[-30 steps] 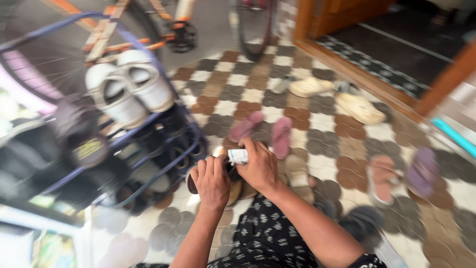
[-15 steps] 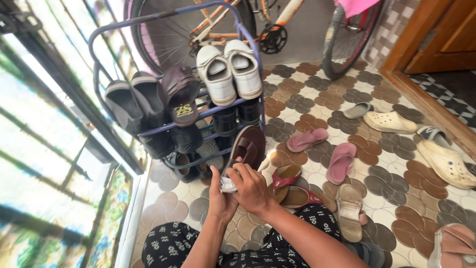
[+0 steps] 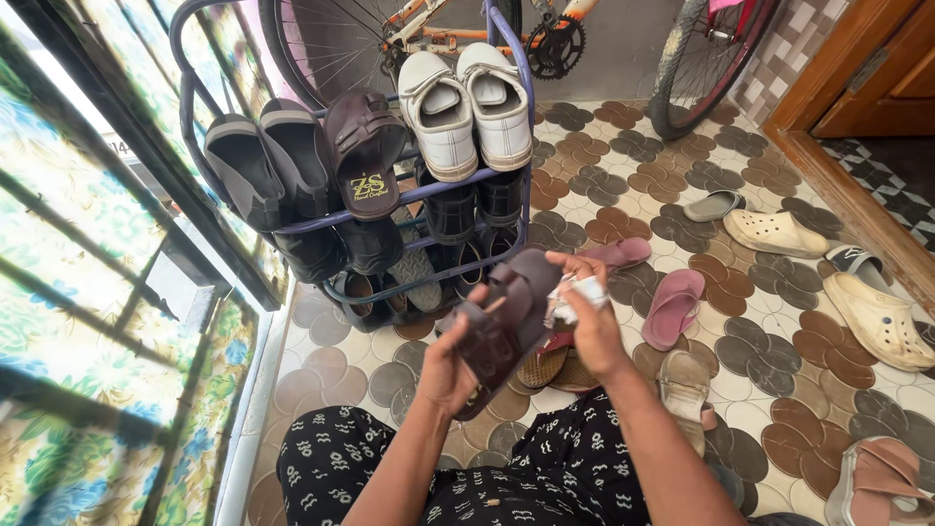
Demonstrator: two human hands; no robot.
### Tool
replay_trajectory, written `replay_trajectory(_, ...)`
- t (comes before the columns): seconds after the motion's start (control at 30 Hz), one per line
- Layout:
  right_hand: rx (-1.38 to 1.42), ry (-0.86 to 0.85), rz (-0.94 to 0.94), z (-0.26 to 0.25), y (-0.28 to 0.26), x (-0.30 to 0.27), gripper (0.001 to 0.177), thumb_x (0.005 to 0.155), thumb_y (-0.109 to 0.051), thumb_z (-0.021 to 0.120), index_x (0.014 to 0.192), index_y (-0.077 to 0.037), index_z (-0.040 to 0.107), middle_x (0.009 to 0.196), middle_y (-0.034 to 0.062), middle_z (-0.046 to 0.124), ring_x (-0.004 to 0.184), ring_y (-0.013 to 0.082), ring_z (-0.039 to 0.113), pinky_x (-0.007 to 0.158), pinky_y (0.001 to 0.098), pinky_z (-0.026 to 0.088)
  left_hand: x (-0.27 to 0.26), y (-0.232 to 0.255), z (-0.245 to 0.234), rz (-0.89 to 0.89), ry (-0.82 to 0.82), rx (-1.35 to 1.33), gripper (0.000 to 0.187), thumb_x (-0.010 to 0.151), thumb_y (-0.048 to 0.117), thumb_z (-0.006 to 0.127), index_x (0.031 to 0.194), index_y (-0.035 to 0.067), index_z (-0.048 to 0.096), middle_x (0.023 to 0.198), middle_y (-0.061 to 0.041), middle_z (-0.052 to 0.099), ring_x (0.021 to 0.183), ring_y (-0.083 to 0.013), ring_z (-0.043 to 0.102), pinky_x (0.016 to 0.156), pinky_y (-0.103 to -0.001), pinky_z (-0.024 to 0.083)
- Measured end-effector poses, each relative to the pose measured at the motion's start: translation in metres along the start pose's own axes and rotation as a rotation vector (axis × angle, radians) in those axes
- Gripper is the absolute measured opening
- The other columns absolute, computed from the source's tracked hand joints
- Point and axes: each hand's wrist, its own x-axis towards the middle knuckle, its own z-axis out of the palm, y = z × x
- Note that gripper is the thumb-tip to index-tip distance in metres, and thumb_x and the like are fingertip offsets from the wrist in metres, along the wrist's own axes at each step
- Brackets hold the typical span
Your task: The person sits on the floor and wipes various shoes and sandals using a white cloth. They handle a grey slip-on shoe, brown sandals, and pink slippers, wiping the soles and uppers before placing them back on a blue shoe rack or the floor.
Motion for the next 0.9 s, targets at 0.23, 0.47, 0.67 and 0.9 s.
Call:
replay_trajectory(0.23,-0.114,0.237,-0.259,0.035,-0.018,-0.013,0.034,0.096,-0.002,0.069,0.123,-0.006,0.049,0.13,0.0113,0.061,0.115,0.0138,0.062,0.1,0.028,0.054,-0.005,-0.011,0.018,-0.005,-0.23,0.118,0.021,0.084,0.003,0.068,0.101,0.009,0.059,0.168,-0.015,0.032,0.15,-0.0327,0.042,0.124,-0.045,0.033)
replay_trajectory(0.47,-0.627,0.087,-0.435,0.03,-0.055,-0.012,0.039,0.076,0.005,0.075,0.113,-0.006,0.07,0.124,0.0094,0.071,0.117,0.0252,0.063,0.099,0.0364,0.051,-0.005,-0.032,0.025,0.275,-0.184,1.22,0.02,0.09,-0.012,0.057,0.097,0.006,0.058,0.162,-0.015,0.046,0.118,-0.0292,0.059,0.102,-0.039,0.047)
replay_trajectory(0.67,-0.714,0.133,-0.402,0.007,-0.025,-0.003,0.048,0.065,0.008,0.073,0.11,-0.008,0.073,0.116,0.0109,0.07,0.111,0.0266,0.065,0.096,0.0366,0.053,-0.014,-0.025,0.038,0.452,-0.176,1.43,0.027,0.082,-0.015,0.053,0.099,0.006,0.055,0.142,-0.021,0.058,0.113,-0.0371,0.063,0.097,-0.043,0.048)
replay_trajectory(0.9,-0.444,0.12,-0.236,-0.003,-0.048,-0.005,0.043,0.077,0.005,0.075,0.114,-0.012,0.062,0.118,0.0059,0.073,0.107,0.0222,0.071,0.091,0.0302,0.056,-0.01,-0.007,0.039,0.543,-0.224,1.624,0.026,0.079,-0.014,0.056,0.094,0.007,0.059,0.127,-0.018,0.063,0.11,-0.0379,0.064,0.095,-0.048,0.05)
